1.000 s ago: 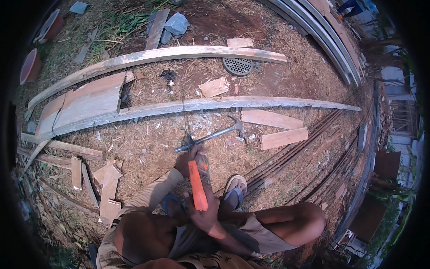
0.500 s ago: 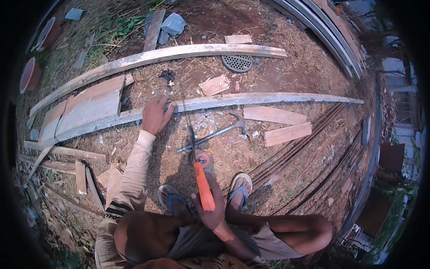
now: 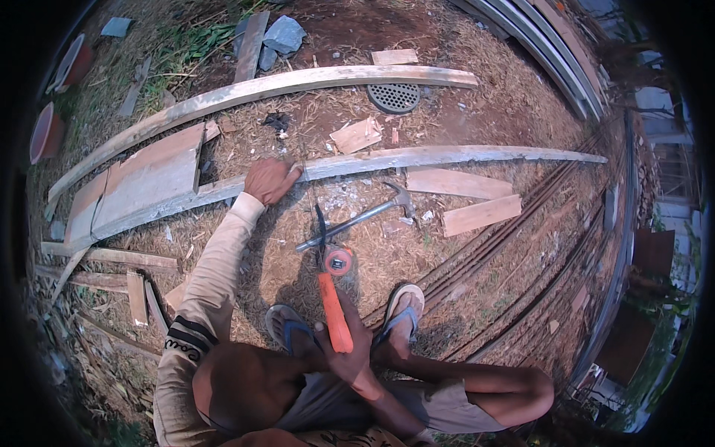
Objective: The person measures a long wooden plank with a tape measure, then uses a hand saw to cut the plank. After cutting, the person uses a hammer to tap and adjust the cut piece and other wood pieces on the ground.
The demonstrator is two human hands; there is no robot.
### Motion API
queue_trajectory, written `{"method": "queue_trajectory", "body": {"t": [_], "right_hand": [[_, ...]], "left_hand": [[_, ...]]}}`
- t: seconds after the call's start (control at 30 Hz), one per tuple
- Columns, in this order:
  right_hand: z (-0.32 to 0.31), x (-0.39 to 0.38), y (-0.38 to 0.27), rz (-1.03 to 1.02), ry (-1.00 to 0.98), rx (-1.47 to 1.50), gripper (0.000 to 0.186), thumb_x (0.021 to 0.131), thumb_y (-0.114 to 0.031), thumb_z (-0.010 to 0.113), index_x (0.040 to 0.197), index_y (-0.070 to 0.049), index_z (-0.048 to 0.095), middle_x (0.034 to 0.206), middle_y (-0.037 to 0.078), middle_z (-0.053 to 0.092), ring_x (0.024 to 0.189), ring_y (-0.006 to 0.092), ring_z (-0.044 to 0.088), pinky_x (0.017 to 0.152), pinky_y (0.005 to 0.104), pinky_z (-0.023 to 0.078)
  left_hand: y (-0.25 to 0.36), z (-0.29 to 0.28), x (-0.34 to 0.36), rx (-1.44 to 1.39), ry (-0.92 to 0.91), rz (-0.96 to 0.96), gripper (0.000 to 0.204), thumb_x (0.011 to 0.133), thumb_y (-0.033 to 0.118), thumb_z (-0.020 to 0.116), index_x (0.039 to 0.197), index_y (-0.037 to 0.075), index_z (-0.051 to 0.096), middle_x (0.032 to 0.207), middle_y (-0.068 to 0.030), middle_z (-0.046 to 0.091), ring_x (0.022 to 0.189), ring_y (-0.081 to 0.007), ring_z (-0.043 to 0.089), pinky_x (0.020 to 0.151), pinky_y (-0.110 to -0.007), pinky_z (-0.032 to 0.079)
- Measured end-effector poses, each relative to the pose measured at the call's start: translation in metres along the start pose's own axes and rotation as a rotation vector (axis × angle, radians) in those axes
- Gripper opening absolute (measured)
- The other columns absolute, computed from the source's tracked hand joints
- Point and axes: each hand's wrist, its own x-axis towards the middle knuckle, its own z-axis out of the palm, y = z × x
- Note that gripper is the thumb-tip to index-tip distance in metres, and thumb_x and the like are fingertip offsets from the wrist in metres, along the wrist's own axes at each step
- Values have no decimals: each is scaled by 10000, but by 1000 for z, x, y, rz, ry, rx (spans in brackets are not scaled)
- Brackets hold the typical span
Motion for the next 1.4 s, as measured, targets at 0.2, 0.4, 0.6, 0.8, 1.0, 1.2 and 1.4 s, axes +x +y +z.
{"method": "queue_trajectory", "body": {"t": [0.2, 0.4, 0.6, 0.8, 1.0, 1.2, 1.4], "right_hand": [[-19, -43, -8, -9, -14, -138, 627, 886, -21, 741, 1473, 48, 532, 1308, 238, 707, 1178, 296, 730, 964, 369, 566], [13, 18, 6, -11, 36, 19, 566, 932, -54, 715, 1460, 57, 541, 1323, 213, 686, 1187, 267, 690, 1010, 370, 525], [20, 25, 16, 60, 39, -12, 522, 964, -72, 697, 1450, 54, 553, 1290, 179, 667, 1168, 225, 637, 1011, 365, 496], [-1, -26, 2, -11, 86, -81, 515, 942, -42, 687, 1437, 39, 568, 1166, 133, 698, 1007, 192, 665, 904, 341, 533], [33, 36, 73, 85, -1, 150, 507, 937, -28, 657, 1434, 30, 575, 1111, 111, 714, 938, 173, 680, 850, 329, 554], [-4, -60, 39, -125, 53, -245, 504, 930, -43, 639, 1425, 38, 588, 1263, 188, 726, 1167, 280, 718, 1019, 380, 542], [47, 75, 73, 7, 89, 85, 269, 933, -21, 643, 1200, 11, 635, 951, 84, 673, 829, 170, 638, 762, 308, 517]], "left_hand": [[0, 1, 0, -15, 27, -1, 498, 1021, 468, 475, 1050, 23, 698, 791, -264, 707, 802, -446, 710, 787, -573, 528], [6, -2, -4, -4, 23, -11, 495, 1010, 454, 477, 1033, 14, 702, 801, -251, 716, 798, -425, 718, 785, -556, 543], [0, 8, -1, -38, 118, -1, 465, 1006, 397, 474, 923, 12, 720, 781, -238, 720, 772, -407, 724, 762, -538, 559], [3, 23, 0, 12, 271, -51, 510, 1027, 364, 474, 735, 29, 723, 662, -235, 679, 640, -420, 691, 648, -529, 554], [7, 12, 0, 30, 241, -95, 518, 1007, 356, 462, 720, 34, 747, 754, -242, 729, 706, -388, 737, 704, -521, 572], [6, 23, 1, -17, 293, -125, 536, 1019, 380, 484, 692, 39, 738, 722, -227, 718, 668, -384, 722, 666, -512, 564], [11, 16, -2, 16, 296, -98, 533, 1026, 377, 482, 703, 37, 735, 719, -224, 716, 655, -377, 719, 641, -503, 559]]}}
